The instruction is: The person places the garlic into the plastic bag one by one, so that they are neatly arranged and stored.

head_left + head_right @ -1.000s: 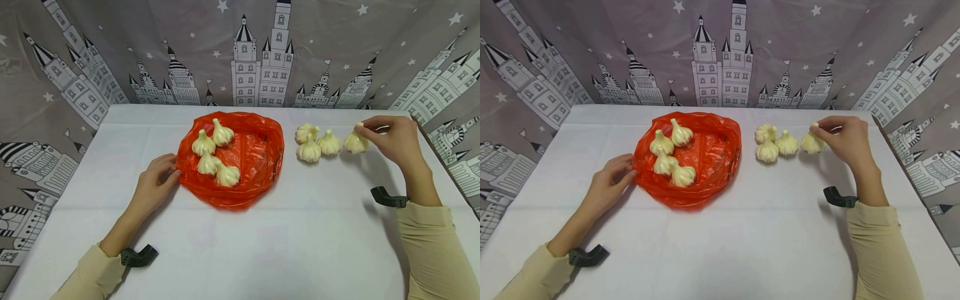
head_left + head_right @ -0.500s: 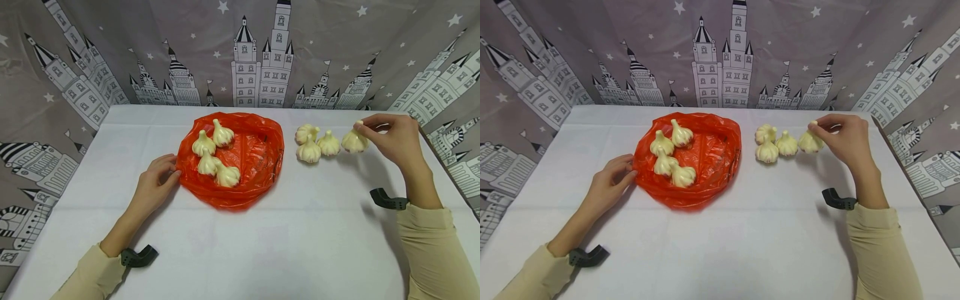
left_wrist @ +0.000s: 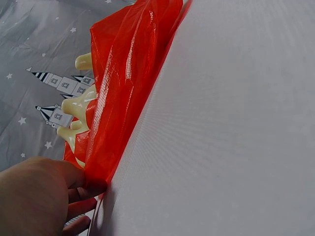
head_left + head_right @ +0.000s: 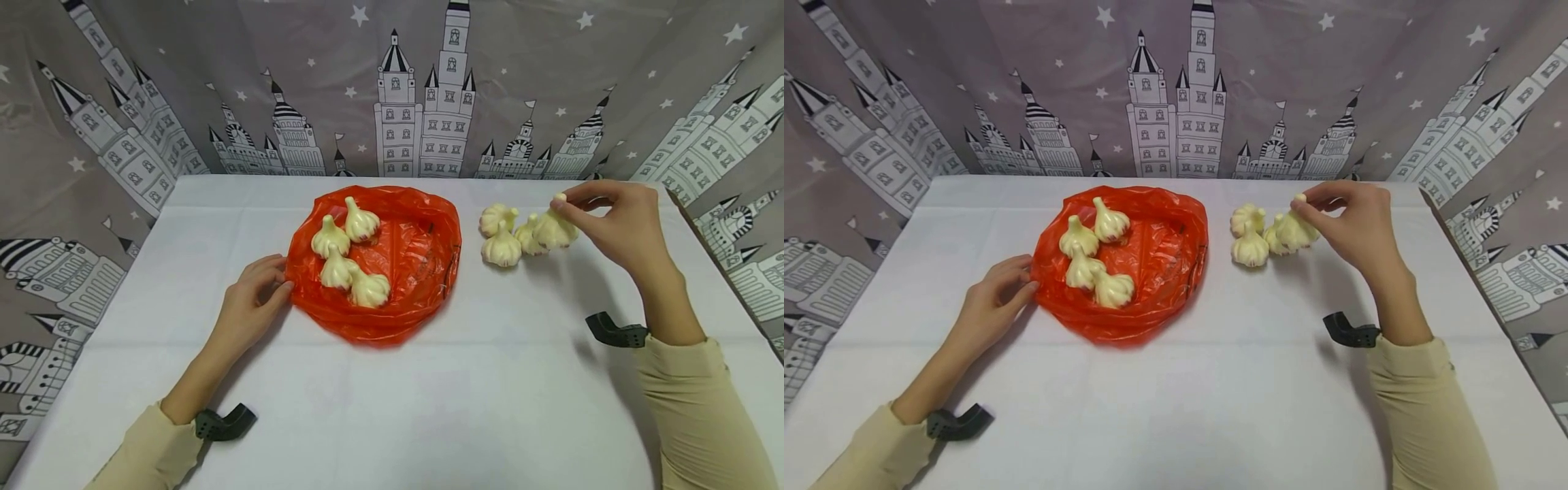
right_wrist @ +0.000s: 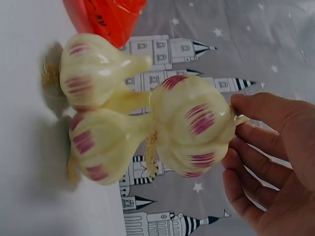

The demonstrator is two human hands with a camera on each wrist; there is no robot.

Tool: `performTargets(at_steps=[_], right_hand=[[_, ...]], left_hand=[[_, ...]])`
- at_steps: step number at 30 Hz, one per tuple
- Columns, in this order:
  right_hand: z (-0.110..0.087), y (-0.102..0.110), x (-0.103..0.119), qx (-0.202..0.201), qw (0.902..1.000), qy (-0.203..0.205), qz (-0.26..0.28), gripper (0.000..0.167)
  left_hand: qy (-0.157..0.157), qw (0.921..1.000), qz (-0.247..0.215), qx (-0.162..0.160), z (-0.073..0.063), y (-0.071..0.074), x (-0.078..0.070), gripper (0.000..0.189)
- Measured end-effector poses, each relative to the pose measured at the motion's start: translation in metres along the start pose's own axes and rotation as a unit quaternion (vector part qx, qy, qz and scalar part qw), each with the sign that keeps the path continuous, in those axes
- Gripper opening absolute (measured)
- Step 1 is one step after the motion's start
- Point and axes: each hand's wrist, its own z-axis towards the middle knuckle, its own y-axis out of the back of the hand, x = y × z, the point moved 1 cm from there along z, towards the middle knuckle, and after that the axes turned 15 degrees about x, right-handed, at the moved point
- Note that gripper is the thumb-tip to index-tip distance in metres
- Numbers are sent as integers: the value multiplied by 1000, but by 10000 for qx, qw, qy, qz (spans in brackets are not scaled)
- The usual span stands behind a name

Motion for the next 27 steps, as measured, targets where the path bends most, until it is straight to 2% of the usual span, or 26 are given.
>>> performTargets(at_steps=[27], right_hand=[[14, -14, 26, 204, 9988, 281, 334, 17]], left_hand=[[-34, 10000, 27, -18, 0, -1, -1, 10]])
